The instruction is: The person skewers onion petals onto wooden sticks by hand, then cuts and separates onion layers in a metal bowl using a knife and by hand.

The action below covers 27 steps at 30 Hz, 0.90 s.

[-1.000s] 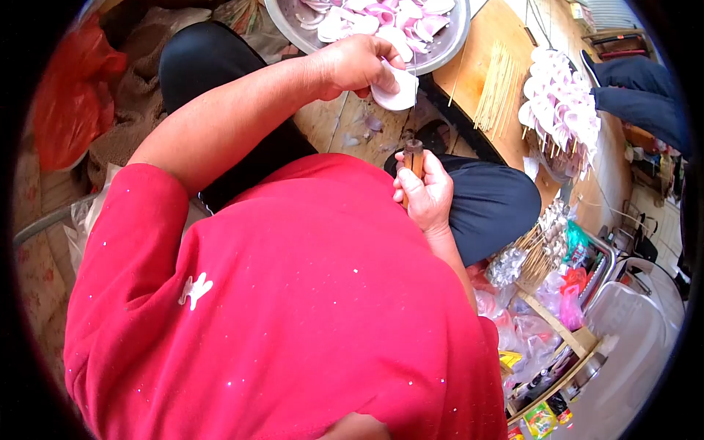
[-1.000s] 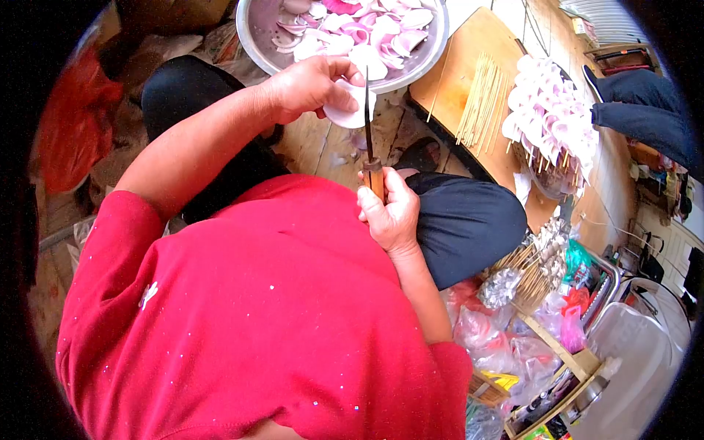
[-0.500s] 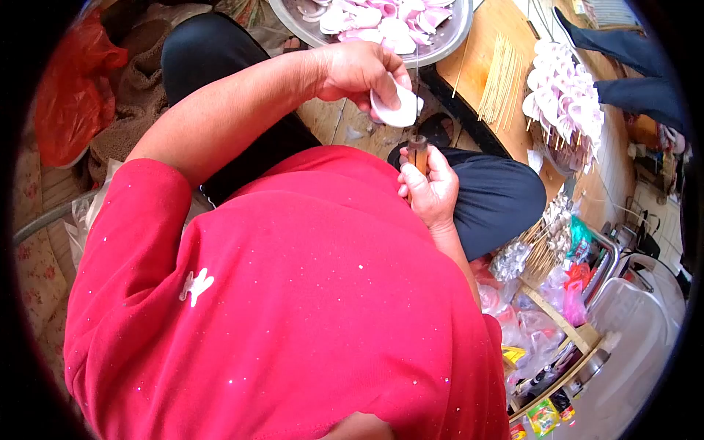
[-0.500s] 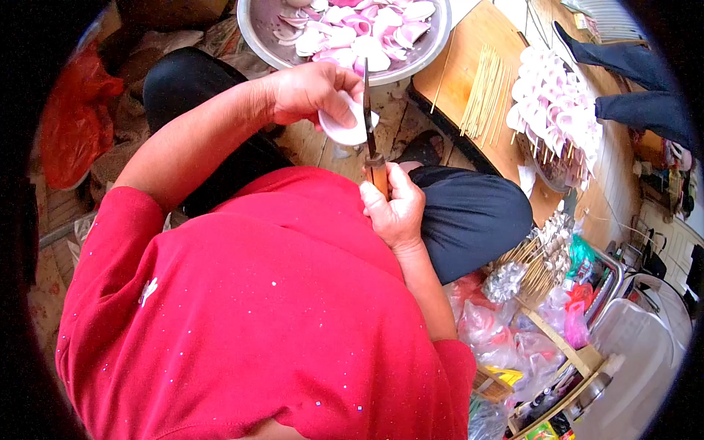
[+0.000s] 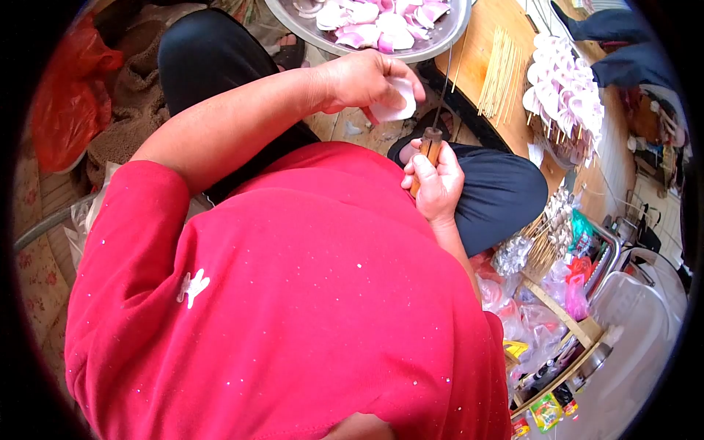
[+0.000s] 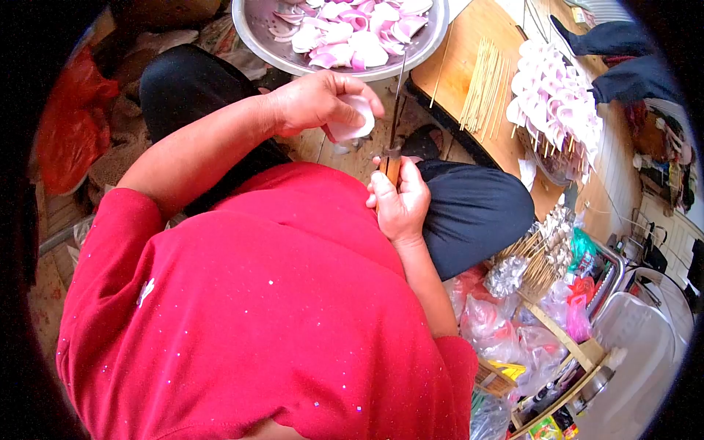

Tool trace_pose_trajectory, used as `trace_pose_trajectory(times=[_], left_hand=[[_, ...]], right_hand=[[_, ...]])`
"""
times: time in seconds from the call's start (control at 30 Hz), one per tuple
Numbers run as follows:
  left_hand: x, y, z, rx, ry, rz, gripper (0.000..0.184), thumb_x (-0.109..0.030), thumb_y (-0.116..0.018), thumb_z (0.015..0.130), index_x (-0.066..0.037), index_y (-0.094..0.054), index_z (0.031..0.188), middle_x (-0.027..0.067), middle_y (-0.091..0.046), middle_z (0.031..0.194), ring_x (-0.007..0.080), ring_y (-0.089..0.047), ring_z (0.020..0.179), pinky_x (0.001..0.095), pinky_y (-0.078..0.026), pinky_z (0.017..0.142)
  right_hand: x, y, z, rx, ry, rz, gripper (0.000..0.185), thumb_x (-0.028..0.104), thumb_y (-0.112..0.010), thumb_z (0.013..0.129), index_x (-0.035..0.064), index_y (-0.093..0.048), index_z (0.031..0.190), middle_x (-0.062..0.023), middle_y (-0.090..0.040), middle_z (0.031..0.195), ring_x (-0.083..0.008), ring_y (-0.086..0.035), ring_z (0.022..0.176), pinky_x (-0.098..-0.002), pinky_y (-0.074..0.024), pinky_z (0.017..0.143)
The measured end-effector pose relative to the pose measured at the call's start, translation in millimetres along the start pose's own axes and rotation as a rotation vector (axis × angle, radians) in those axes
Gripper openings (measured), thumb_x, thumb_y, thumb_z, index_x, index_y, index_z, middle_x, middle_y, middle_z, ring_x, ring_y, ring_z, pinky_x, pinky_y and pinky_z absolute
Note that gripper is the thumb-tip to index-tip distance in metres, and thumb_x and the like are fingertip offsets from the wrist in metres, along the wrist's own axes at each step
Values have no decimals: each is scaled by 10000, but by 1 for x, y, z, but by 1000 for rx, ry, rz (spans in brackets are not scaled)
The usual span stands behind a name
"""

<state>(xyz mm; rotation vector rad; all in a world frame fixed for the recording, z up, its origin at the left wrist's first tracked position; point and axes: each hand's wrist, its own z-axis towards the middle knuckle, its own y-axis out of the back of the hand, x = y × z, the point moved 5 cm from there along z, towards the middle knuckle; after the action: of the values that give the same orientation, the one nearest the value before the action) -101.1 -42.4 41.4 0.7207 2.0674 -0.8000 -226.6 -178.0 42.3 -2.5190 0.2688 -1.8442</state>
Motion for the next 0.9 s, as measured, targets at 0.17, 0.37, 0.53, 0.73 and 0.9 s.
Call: trace_pose_trajectory(times=[0.17,0.37,0.53,0.73,0.9], left_hand=[[-3,27,9,-305,-187,149,385,30,-615,703,-50,-563,1076,60,-616,842,132,-583,720,273,-485,593],[-6,32,6,-418,-166,25,321,-35,-672,725,-35,-595,1037,27,-609,815,110,-565,650,245,-467,557],[-11,27,3,-398,-202,285,330,-26,-665,720,10,-617,1045,74,-662,886,135,-617,726,265,-510,624],[6,34,21,-370,-302,492,259,-42,-658,717,-9,-619,971,64,-654,851,133,-611,771,277,-499,734],[1,29,14,-369,-289,558,247,13,-619,754,3,-616,1001,38,-655,887,100,-607,797,266,-501,754]], right_hand=[[-2,-1,-1,49,-30,-3,219,105,-576,868,-12,-529,1048,-27,-557,707,-53,-503,522,-184,-413,472],[1,-5,-1,94,-33,-87,195,90,-581,853,-6,-548,1020,-6,-550,715,-37,-497,536,-176,-421,485],[2,-7,1,116,-39,-161,192,94,-596,837,-3,-562,999,13,-549,711,-31,-497,551,-181,-419,488],[5,-10,4,98,-40,-258,191,119,-608,832,-2,-572,976,14,-556,674,-35,-498,513,-201,-421,469],[4,-9,5,82,-59,-251,196,136,-605,842,1,-572,981,12,-554,661,-43,-504,493,-203,-420,453]])
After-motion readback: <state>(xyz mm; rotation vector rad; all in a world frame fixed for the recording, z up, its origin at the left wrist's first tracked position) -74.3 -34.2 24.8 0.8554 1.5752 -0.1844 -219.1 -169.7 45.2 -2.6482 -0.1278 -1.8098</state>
